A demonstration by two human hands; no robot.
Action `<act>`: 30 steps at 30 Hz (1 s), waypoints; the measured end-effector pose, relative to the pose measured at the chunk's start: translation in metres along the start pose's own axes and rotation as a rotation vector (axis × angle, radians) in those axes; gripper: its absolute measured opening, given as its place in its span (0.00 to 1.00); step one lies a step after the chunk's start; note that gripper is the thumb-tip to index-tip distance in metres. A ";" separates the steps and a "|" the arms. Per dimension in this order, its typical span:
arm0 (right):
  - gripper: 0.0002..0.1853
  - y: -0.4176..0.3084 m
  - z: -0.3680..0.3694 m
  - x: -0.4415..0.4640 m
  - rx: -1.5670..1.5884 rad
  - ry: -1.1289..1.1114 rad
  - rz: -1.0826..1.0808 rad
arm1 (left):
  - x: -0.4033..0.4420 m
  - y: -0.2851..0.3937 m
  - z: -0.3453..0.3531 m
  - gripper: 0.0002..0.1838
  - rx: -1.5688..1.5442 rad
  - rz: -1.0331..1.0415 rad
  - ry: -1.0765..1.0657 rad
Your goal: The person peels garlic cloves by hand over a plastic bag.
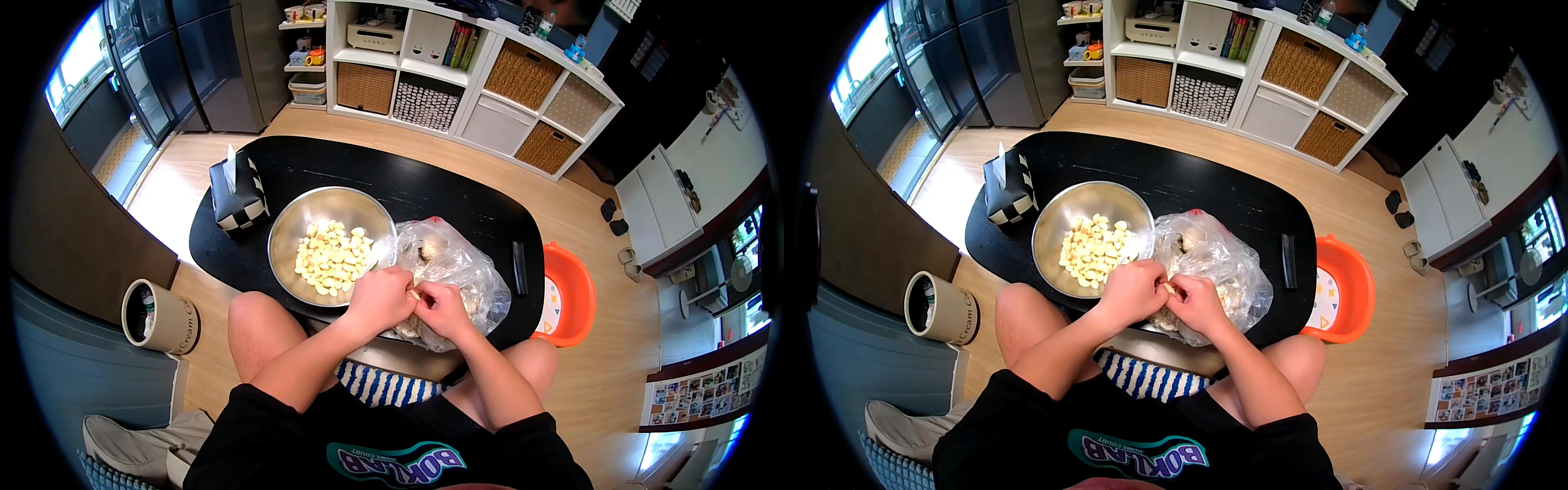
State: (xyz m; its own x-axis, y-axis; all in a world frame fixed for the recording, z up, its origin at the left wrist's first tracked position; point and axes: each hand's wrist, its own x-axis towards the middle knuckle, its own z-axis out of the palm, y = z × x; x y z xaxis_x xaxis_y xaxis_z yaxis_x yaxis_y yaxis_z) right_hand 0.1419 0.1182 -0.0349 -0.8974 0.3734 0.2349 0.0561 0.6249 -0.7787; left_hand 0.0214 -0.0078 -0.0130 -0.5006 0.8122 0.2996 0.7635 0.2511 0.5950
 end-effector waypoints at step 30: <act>0.07 -0.010 0.003 -0.001 -0.049 0.076 -0.059 | 0.002 0.004 -0.005 0.05 -0.139 -0.056 -0.006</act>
State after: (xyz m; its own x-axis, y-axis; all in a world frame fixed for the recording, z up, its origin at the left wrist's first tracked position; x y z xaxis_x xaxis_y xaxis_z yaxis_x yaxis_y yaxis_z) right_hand 0.1404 0.1094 -0.0290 -0.8643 0.3842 0.3246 0.0269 0.6797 -0.7330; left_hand 0.0212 -0.0076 -0.0068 -0.5377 0.8024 0.2590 0.6708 0.2210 0.7079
